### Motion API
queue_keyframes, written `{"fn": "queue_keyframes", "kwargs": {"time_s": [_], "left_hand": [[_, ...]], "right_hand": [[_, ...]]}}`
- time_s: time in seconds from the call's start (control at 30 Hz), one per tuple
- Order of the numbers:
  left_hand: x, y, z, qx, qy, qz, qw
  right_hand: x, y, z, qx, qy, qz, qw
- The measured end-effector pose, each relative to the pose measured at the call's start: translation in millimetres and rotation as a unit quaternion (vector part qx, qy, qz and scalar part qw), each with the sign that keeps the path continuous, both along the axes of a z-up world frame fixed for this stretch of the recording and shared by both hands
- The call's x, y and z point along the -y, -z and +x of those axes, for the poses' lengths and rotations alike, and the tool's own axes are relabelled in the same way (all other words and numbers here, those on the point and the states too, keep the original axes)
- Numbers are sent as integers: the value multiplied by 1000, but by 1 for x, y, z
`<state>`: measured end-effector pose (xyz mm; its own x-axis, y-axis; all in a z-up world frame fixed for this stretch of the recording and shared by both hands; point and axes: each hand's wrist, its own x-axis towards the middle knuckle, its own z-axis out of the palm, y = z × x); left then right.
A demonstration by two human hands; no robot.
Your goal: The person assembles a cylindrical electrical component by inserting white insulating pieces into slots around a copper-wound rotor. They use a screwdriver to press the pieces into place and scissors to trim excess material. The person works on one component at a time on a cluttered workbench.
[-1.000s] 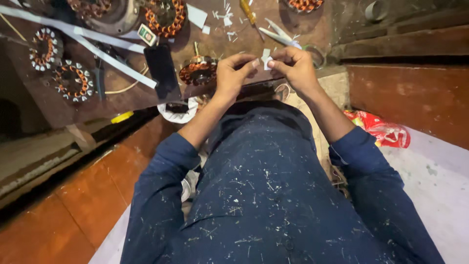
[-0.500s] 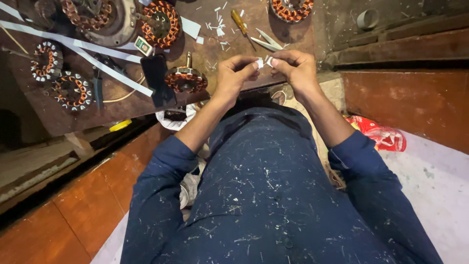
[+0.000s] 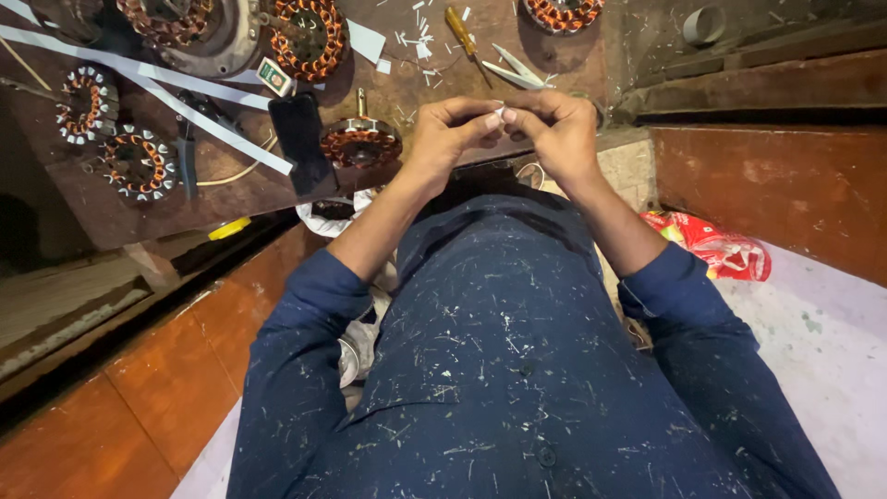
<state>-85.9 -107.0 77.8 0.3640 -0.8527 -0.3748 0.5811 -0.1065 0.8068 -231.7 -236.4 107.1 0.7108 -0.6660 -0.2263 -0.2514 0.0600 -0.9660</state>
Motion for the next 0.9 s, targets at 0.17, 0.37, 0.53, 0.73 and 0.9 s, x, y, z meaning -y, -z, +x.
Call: {"fn": "queue_keyframes", "kwargs": {"time_s": [0.17,0.37,0.53,0.73,0.9], "left_hand": [[1,11,-12,85,-13,-18,996],[-2,14,-13,111,4,-53,992],[-8,6,-8,-16,7,-40,999],[-12,1,-13,-58,-3,-49,997],[-14,3,-22,12,-27,-64,998]], "right_hand": [[-23,-7,-3,-17,4,-272,962],[-27,-1,-8,12,25,-155,987],[-20,13,-16,107,50,76,990],[-12,10,-27,113,30,290,950],[-13,2,-28,78,28,293,953]]}}
